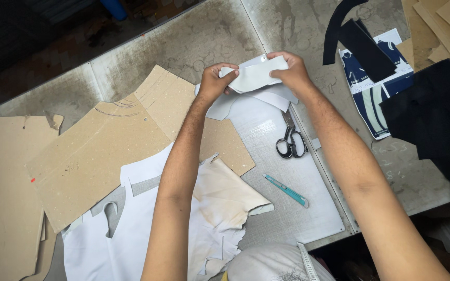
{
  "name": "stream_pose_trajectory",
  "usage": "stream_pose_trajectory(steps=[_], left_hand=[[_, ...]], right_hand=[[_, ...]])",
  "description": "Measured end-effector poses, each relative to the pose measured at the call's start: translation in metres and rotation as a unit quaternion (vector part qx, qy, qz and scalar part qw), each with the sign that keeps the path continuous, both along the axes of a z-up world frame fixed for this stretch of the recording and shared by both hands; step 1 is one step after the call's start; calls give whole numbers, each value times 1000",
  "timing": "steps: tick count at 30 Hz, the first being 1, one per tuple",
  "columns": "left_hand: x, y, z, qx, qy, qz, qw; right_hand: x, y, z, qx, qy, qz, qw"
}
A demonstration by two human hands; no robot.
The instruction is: The person places paper patterns on white fabric and traces their outlines with a blue pen. They reposition the fabric and patterns multiple times to mark different sections.
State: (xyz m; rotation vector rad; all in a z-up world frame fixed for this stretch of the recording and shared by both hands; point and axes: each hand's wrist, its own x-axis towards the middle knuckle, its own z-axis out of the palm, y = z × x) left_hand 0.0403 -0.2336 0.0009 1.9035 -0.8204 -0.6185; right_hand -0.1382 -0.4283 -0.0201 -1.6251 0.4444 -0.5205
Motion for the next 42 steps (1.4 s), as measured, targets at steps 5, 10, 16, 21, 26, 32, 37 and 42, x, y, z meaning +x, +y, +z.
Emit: stream_pose_trajectory(steps=[5, 10, 16, 21, 26, 32, 37, 42], left_hand=[[-22, 2, 21, -116, -163, 72, 977], [-125, 82, 24, -133, -238, 60, 960], [-190, 275, -20, -53, -420, 125, 897], [-216, 467, -35, 82, -415, 426, 799], [-243, 620, -42, 130, -297, 626, 710], [-226, 691, -52, 182, -261, 611, 725], [-186, 698, -68, 231, -203, 604, 735], [-185, 680, -84, 226, -344, 558, 721]], right_hand=[[-16, -44, -6, 123, -21, -106, 987], [-66, -72, -20, -237, 72, -178, 952], [-148, -2, -46, -230, -8, -114, 967], [-208, 126, -56, -86, -10, 19, 996], [-244, 211, -56, -101, 101, 107, 984], [-244, 254, -38, -118, 75, 75, 987], [-246, 298, -24, -253, 116, 9, 961], [-239, 384, -35, -406, 41, 73, 910]])
